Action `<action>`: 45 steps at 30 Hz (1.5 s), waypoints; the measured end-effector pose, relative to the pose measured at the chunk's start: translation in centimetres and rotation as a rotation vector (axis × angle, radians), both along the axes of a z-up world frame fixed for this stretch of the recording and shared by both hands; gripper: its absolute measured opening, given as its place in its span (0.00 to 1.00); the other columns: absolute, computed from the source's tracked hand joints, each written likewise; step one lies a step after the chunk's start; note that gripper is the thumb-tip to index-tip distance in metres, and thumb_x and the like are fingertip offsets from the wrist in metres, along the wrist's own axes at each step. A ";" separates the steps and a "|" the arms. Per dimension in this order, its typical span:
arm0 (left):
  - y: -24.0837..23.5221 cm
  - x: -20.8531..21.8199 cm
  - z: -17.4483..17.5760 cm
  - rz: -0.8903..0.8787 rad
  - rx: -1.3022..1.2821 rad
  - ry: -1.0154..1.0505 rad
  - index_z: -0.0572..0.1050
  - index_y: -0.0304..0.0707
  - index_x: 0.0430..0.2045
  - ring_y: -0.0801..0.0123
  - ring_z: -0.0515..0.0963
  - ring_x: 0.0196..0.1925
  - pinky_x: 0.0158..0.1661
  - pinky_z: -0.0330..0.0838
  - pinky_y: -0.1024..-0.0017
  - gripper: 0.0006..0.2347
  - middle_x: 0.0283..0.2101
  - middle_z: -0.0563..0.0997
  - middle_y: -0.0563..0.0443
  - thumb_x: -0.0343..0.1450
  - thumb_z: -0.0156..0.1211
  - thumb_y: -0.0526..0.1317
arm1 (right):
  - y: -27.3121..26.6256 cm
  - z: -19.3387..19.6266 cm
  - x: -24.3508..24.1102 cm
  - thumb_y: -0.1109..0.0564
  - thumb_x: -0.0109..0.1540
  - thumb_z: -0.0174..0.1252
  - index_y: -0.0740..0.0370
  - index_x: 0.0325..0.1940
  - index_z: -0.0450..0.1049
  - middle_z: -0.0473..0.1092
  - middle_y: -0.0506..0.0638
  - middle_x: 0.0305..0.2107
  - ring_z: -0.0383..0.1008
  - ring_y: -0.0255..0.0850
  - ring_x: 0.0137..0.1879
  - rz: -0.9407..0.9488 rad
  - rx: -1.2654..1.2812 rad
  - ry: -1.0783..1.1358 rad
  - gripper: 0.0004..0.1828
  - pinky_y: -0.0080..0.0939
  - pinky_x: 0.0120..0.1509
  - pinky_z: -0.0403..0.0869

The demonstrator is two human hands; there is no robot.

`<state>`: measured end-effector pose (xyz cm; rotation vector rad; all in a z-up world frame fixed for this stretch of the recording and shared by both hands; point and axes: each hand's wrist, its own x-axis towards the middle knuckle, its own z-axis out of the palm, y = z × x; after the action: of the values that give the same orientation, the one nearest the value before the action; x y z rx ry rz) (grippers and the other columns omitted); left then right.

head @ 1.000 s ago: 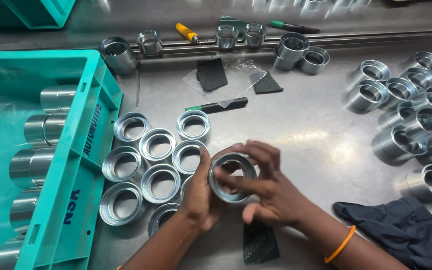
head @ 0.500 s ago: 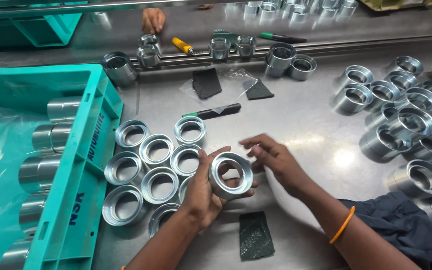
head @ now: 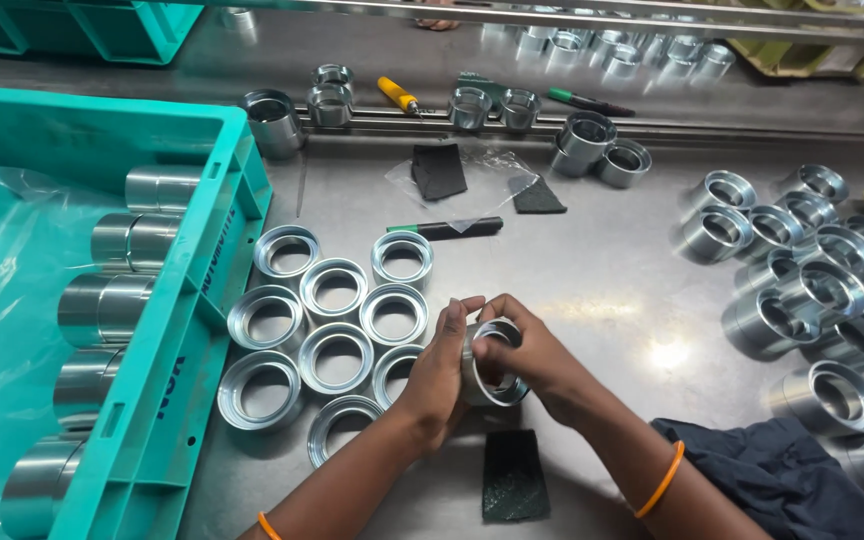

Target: The recorder is inspecting and sorting cylindrical metal components at a workbench on a fabrication floor.

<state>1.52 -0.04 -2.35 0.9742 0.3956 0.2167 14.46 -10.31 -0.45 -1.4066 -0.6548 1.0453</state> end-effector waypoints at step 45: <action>-1.1 -0.3 0.1 0.256 1.913 0.394 0.76 0.40 0.47 0.46 0.59 0.67 0.57 0.46 0.29 0.15 0.59 0.73 0.49 0.67 0.57 0.43 | -5.0 1.2 9.8 0.72 0.58 0.57 0.57 0.58 0.76 0.74 0.52 0.49 0.75 0.49 0.54 -0.672 0.013 -1.370 0.26 0.48 0.58 0.76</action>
<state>1.20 -1.09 -2.25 2.8771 0.6492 0.6831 24.28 -15.36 0.70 -2.0258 -0.9901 -0.5898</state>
